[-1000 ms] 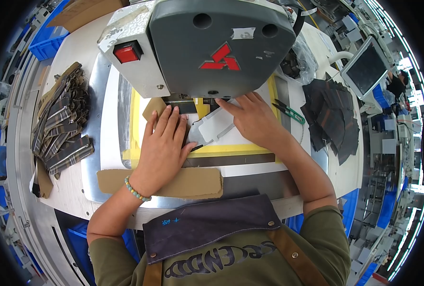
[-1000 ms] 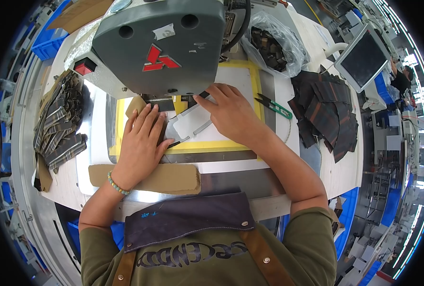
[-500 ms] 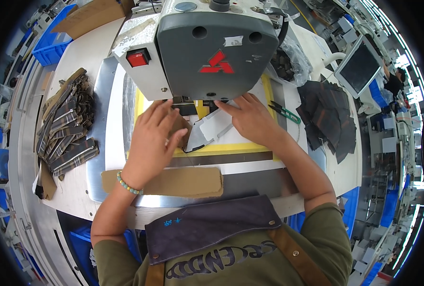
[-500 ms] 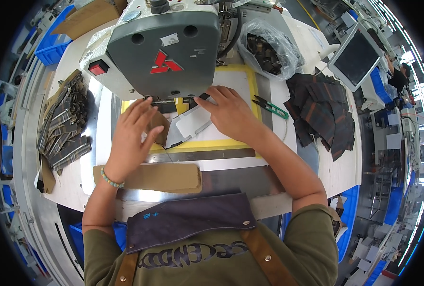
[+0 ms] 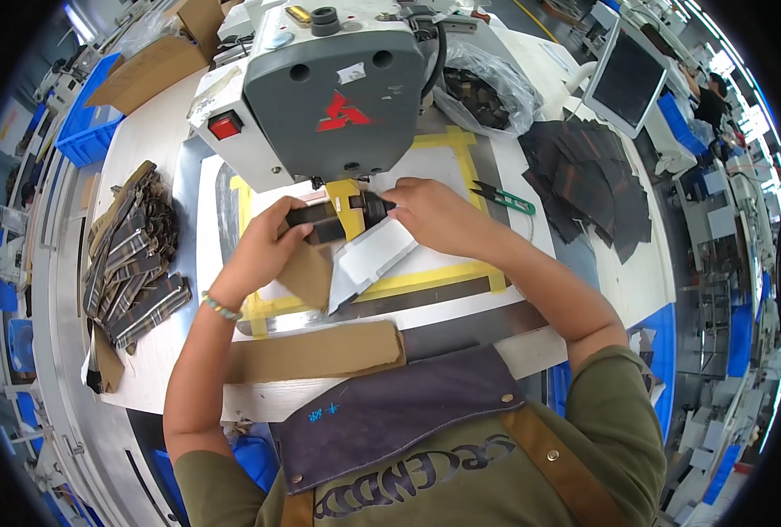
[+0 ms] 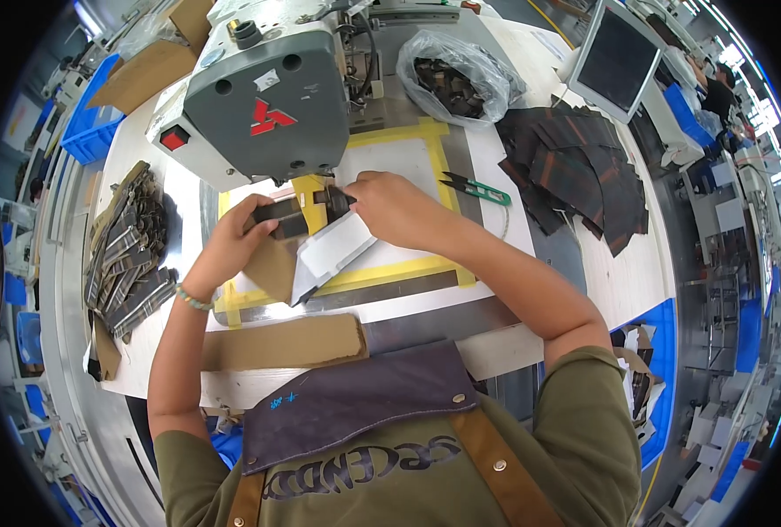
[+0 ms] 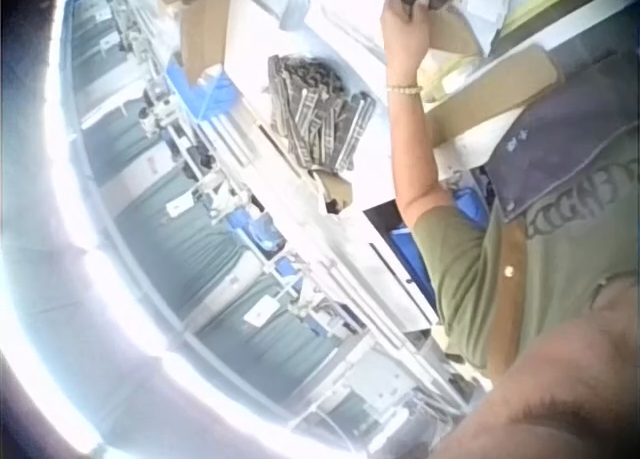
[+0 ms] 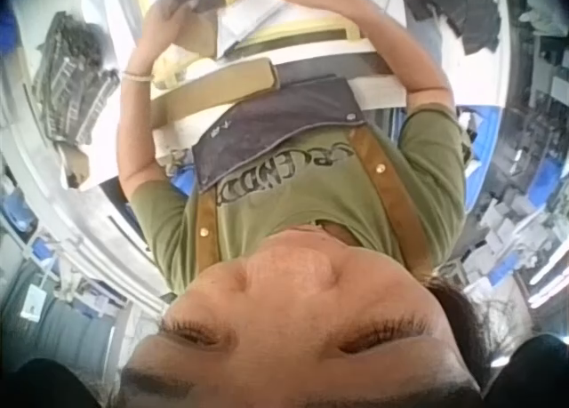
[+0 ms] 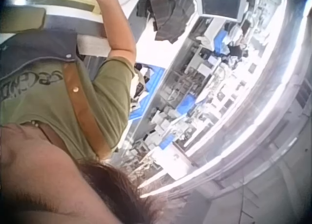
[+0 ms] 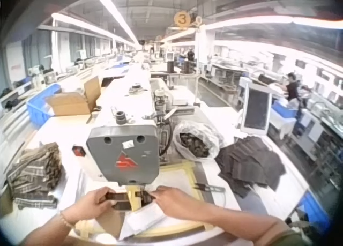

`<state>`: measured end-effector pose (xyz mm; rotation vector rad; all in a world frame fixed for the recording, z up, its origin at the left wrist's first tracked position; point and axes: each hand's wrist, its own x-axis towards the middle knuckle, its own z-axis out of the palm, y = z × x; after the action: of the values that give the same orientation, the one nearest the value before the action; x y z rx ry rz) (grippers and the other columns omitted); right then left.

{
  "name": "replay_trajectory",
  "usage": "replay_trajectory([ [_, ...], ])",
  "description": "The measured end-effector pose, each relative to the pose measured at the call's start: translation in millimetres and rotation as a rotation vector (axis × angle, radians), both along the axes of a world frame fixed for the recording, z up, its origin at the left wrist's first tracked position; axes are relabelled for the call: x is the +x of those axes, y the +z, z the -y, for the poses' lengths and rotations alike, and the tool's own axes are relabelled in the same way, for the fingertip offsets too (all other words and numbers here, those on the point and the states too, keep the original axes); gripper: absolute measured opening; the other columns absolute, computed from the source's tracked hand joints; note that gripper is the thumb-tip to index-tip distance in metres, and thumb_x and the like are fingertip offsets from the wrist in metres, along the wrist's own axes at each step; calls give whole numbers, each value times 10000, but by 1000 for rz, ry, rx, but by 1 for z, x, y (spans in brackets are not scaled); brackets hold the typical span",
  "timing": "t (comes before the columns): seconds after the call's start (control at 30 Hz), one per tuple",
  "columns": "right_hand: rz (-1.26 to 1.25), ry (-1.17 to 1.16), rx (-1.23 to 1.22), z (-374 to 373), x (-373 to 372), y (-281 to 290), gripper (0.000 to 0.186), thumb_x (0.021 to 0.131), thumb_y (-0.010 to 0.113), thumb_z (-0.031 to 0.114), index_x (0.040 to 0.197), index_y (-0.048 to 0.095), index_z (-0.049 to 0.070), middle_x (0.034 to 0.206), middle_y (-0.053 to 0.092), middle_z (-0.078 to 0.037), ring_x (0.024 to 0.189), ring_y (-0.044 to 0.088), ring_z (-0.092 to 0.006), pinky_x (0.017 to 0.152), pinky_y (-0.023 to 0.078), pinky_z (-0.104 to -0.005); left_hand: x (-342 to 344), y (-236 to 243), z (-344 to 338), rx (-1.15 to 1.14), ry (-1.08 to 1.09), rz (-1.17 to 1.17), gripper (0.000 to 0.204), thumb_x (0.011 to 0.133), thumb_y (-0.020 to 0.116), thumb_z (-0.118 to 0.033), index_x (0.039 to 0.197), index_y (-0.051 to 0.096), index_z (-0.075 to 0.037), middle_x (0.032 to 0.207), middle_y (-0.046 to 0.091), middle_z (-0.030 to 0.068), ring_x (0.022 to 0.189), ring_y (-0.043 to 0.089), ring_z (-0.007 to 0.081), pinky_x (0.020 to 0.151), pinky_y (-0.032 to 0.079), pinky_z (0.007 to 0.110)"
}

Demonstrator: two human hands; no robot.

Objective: Sewing fabric straps onto a base material using an industrial sewing machine.

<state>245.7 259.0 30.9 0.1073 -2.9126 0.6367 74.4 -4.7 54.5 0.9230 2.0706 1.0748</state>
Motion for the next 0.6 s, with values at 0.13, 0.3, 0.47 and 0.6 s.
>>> replay_trajectory([
  [0.13, 368, 323, -129, 13, 49, 57, 250, 1069, 596, 180, 1182, 726, -1, 1093, 701, -227, 1012, 682, -435, 891, 529, -535, 32, 57, 21, -170, -308, 127, 331, 1030, 682, -5, 1358, 644, 9, 1079, 757, 83, 985, 696, 120, 903, 551, 303],
  [0.3, 274, 312, 21, -24, 86, 78, 249, 1033, 605, 143, 1210, 723, 14, 1112, 695, -200, 1046, 681, -404, 952, 539, -493, 68, 85, 48, 38, -307, 131, 392, 1020, 677, 6, 1409, 630, 16, 1196, 738, 107, 1028, 716, 158, 983, 546, 326],
  [0.47, 69, -390, 370, -70, 89, 5, 377, 944, 601, 54, 1304, 704, 9, 1179, 623, -196, 1061, 662, -400, 972, 554, -466, 72, 88, 39, 30, -341, 200, 395, 1053, 669, -37, 1442, 614, 8, 1247, 707, 97, 1066, 705, 158, 1013, 533, 314],
  [0.6, 144, -452, 271, -79, 82, 7, 396, 923, 622, 51, 1309, 697, -2, 1168, 642, -201, 1048, 661, -404, 919, 562, -501, 75, 90, 37, 76, -333, 182, 415, 1064, 663, -48, 1469, 592, 6, 1273, 691, 98, 1070, 699, 150, 1002, 531, 315],
])
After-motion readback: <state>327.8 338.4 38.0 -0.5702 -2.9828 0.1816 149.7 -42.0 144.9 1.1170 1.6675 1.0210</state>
